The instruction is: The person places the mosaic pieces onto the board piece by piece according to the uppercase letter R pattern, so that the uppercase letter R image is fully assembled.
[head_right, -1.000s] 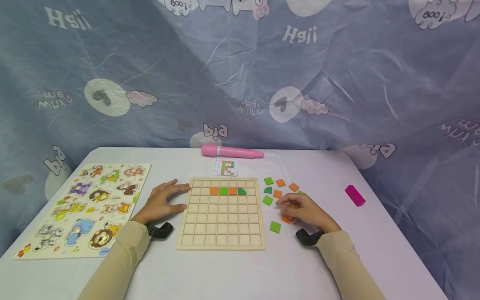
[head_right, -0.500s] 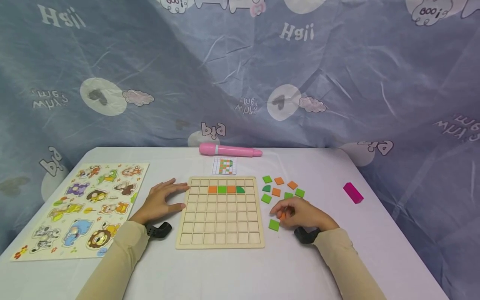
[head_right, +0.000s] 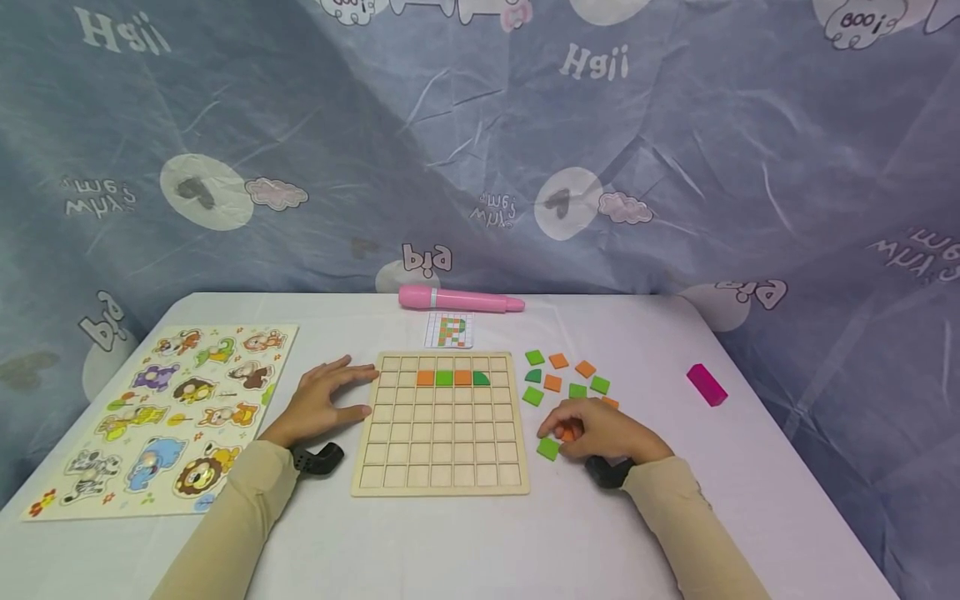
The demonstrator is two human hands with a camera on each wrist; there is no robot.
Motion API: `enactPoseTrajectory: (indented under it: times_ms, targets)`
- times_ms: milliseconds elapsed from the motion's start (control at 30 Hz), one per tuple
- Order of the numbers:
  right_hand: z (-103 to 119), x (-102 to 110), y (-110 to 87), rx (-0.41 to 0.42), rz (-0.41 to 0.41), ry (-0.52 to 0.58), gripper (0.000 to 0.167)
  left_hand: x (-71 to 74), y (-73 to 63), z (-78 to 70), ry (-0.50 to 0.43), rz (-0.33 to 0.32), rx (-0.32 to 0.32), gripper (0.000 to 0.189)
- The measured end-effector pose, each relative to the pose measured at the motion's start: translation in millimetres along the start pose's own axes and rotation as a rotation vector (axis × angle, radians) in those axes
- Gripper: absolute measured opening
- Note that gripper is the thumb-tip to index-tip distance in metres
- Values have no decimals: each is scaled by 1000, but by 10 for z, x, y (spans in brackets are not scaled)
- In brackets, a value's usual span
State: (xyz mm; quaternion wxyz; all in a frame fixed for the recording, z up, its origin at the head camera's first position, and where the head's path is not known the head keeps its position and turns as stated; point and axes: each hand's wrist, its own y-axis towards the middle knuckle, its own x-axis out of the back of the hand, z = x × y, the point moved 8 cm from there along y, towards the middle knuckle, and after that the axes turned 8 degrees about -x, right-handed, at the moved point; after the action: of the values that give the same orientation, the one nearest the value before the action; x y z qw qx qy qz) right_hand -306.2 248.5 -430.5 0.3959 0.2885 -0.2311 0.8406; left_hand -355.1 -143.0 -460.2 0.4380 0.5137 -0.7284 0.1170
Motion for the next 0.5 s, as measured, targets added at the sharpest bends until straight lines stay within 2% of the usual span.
enactPoseTrajectory:
  times_ms: [233, 500]
  targets:
    - [-55, 17, 49, -48, -24, 17, 22, 15, 1, 3, 0, -5, 1, 57]
    - [-98, 57, 47, -76, -58, 87, 22, 5, -2, 12, -16, -5, 0, 58]
